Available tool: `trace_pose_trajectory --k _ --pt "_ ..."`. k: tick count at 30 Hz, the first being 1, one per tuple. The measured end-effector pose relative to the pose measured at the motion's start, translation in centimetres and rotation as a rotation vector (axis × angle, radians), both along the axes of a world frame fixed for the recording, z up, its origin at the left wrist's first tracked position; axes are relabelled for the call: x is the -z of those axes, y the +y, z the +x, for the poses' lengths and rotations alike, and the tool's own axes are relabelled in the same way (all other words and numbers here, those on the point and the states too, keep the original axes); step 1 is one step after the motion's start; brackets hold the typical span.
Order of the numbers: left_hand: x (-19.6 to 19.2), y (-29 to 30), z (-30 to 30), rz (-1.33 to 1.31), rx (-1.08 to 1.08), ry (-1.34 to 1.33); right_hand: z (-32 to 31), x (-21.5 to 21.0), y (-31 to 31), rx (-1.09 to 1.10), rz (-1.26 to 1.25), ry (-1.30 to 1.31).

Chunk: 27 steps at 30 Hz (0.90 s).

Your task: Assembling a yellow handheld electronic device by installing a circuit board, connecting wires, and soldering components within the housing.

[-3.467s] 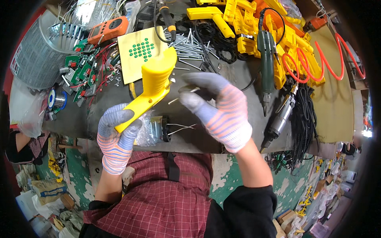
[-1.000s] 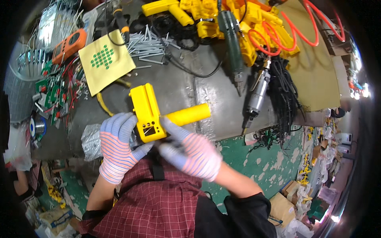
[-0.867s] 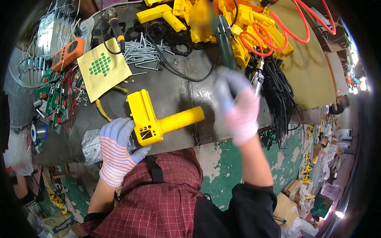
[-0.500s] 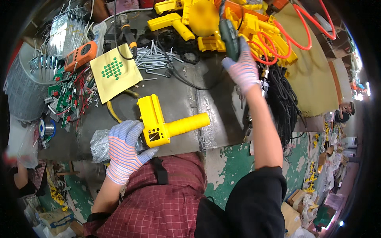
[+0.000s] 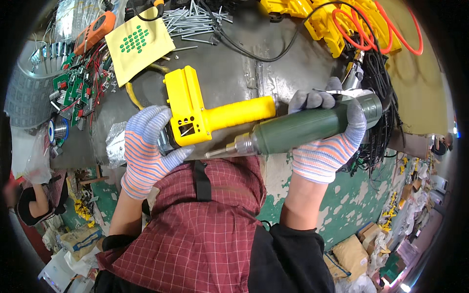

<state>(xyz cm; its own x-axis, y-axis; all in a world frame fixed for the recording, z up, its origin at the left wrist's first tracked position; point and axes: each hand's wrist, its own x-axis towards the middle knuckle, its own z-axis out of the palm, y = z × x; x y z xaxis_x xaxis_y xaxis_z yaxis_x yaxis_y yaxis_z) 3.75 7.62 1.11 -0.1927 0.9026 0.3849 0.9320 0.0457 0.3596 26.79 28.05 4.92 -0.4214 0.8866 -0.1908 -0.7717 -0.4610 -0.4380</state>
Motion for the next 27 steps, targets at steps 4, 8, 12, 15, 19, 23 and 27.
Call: trace_pose_trajectory --k 4,8,12,15,19,23,27 --pt "0.0 -0.2 0.2 -0.002 -0.001 -0.018 -0.1 0.3 0.8 0.098 0.019 -0.002" --pt "0.2 -0.2 0.2 0.014 0.006 -0.017 0.2 1.4 1.7 0.181 0.068 -0.066" --pt "0.1 -0.1 0.2 0.014 0.009 -0.021 -0.3 1.7 1.5 0.227 -0.027 -0.069" --pt "0.2 -0.1 0.1 0.016 0.012 -0.024 -0.2 2.1 1.7 0.181 -0.013 -0.048" --pt "0.3 -0.2 0.2 0.013 0.01 -0.021 -0.1 2.1 1.9 0.207 -0.009 -0.088" --pt "0.3 -0.2 0.2 0.014 0.007 -0.015 -0.8 1.4 1.3 0.237 0.019 -0.095" --pt "0.2 -0.1 0.2 0.012 0.012 -0.019 -1.1 1.4 1.1 0.215 0.038 -0.12"
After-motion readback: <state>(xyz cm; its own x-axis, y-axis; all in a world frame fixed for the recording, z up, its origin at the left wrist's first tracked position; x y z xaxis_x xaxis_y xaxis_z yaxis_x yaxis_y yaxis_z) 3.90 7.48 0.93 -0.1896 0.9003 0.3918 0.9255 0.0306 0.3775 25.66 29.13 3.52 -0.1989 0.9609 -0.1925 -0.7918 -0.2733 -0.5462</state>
